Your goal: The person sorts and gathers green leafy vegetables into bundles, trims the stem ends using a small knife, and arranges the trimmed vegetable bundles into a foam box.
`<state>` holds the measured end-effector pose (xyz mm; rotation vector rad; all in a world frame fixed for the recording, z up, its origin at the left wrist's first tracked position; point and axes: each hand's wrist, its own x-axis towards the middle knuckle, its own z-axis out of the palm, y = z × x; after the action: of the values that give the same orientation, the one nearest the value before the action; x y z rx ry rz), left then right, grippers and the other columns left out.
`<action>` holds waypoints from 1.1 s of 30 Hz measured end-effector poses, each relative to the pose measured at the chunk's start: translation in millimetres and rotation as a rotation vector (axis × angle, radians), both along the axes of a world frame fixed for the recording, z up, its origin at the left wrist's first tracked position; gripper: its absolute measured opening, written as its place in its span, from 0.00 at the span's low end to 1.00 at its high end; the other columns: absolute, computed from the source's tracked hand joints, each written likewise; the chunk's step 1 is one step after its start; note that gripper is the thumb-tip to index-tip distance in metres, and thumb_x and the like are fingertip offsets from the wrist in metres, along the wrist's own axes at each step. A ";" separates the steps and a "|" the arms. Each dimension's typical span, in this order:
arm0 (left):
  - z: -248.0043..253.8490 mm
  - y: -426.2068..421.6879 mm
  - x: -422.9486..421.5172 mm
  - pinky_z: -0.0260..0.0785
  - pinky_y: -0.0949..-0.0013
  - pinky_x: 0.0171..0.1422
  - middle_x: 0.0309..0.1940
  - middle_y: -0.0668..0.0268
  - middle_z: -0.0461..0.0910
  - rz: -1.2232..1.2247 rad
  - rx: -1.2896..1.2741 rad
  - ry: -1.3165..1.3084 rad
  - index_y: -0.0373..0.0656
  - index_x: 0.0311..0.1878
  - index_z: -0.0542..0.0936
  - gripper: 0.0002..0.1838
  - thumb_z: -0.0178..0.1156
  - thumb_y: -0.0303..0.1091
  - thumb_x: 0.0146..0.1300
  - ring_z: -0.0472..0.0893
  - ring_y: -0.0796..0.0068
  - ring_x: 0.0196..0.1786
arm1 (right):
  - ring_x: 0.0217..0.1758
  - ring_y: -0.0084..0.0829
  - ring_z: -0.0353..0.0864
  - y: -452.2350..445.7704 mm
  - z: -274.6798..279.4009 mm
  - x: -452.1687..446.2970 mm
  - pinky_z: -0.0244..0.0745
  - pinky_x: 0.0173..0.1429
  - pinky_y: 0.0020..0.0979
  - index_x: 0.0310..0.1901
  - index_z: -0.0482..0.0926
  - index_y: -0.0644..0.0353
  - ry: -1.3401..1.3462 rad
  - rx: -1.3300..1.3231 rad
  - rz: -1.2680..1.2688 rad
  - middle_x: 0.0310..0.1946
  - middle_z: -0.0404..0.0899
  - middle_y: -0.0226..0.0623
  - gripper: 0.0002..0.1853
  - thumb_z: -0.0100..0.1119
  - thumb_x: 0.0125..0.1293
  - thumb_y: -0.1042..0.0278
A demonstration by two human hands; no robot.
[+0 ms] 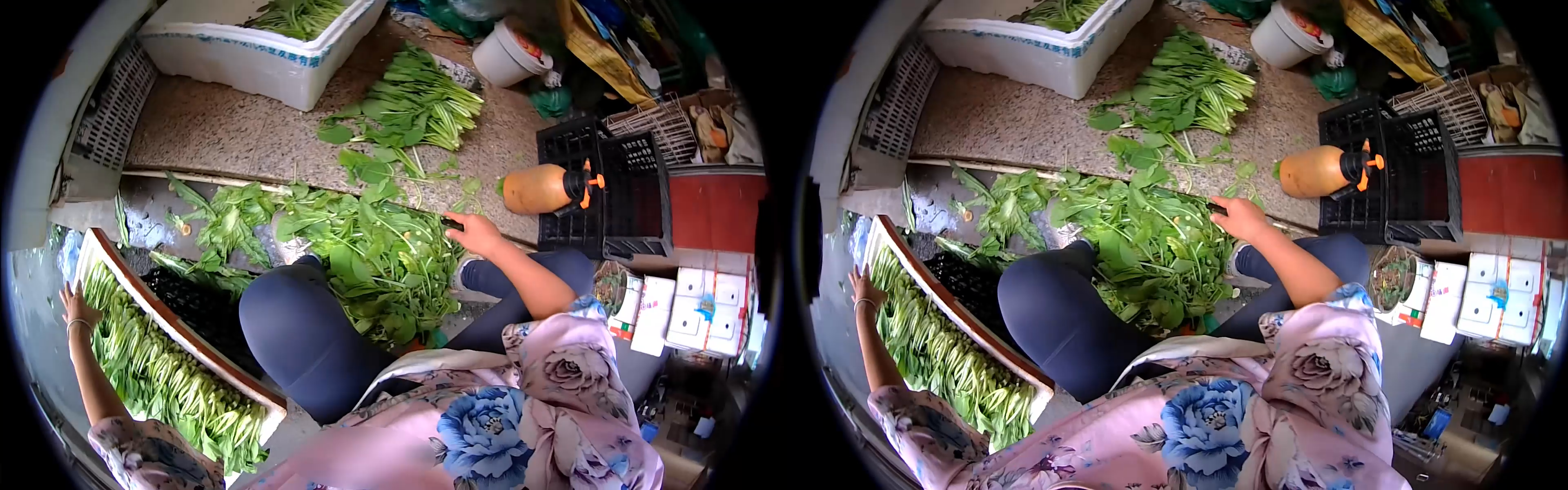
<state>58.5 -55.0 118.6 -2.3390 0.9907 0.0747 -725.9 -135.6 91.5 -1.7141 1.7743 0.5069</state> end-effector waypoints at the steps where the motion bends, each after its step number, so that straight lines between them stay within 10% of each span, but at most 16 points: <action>1: -2.9 -5.6 1.8 0.46 0.37 0.64 0.69 0.65 0.45 -0.083 -0.101 0.042 0.56 0.65 0.57 0.49 0.65 0.27 0.34 0.41 0.58 0.71 | 0.35 0.35 0.76 -4.6 -17.8 -11.4 0.70 0.41 0.35 0.58 0.68 0.43 0.004 -0.038 -0.022 0.32 0.77 0.40 0.25 0.55 0.58 0.52; 2: -1.6 -12.6 1.2 0.47 0.38 0.65 0.69 0.64 0.47 -0.167 -0.204 0.076 0.54 0.64 0.58 0.45 0.64 0.28 0.38 0.42 0.57 0.71 | 0.27 0.32 0.75 -9.7 -26.8 -21.5 0.69 0.36 0.34 0.58 0.69 0.43 0.001 -0.078 -0.043 0.23 0.76 0.40 0.24 0.56 0.58 0.55; 3: 23.7 -24.5 -53.2 0.50 0.45 0.66 0.67 0.61 0.51 -0.259 -0.258 0.087 0.52 0.63 0.60 0.39 0.62 0.30 0.44 0.46 0.55 0.70 | 0.45 0.37 0.77 -14.3 -26.1 -22.6 0.71 0.49 0.36 0.56 0.70 0.38 0.056 -0.040 -0.082 0.42 0.78 0.37 0.21 0.52 0.59 0.55; 5: 39.2 -41.9 -113.2 0.53 0.63 0.67 0.62 0.54 0.60 -0.628 -0.567 0.343 0.48 0.59 0.66 0.32 0.60 0.25 0.47 0.58 0.56 0.65 | 0.44 0.37 0.77 -24.4 -43.9 -38.4 0.71 0.49 0.36 0.56 0.71 0.38 0.029 -0.058 -0.131 0.42 0.78 0.37 0.20 0.52 0.59 0.55; 14: 154.4 -97.7 -515.7 0.55 0.68 0.64 0.52 0.61 0.73 -0.351 -0.907 2.037 0.37 0.52 0.72 0.21 0.60 0.25 0.53 0.69 0.72 0.58 | 0.52 0.32 0.74 -88.0 -101.6 -101.2 0.64 0.58 0.40 0.57 0.70 0.40 0.187 -0.351 -0.317 0.47 0.76 0.38 0.21 0.51 0.61 0.55; 24: -29.5 -248.2 -674.0 0.66 0.62 0.58 0.49 0.60 0.68 0.799 -0.539 2.248 0.38 0.59 0.60 0.21 0.47 0.25 0.62 0.71 0.60 0.53 | 0.58 0.37 0.68 -269.2 -68.1 -125.2 0.63 0.58 0.34 0.57 0.69 0.56 -0.754 -0.596 -0.880 0.56 0.69 0.38 0.21 0.44 0.66 0.55; 33: -94.2 -290.9 -730.4 0.65 0.63 0.60 0.52 0.61 0.68 0.933 -0.638 2.309 0.38 0.61 0.57 0.21 0.41 0.31 0.66 0.69 0.63 0.56 | 0.50 0.34 0.74 -292.9 -107.6 -116.5 0.67 0.53 0.32 0.50 0.74 0.60 -0.842 -0.405 -0.683 0.47 0.75 0.41 0.21 0.54 0.60 0.55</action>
<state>-671.9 -345.8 24.4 -1.9476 0.2772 3.5862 -842.4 -428.5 -16.0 -1.1337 1.6856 -0.7990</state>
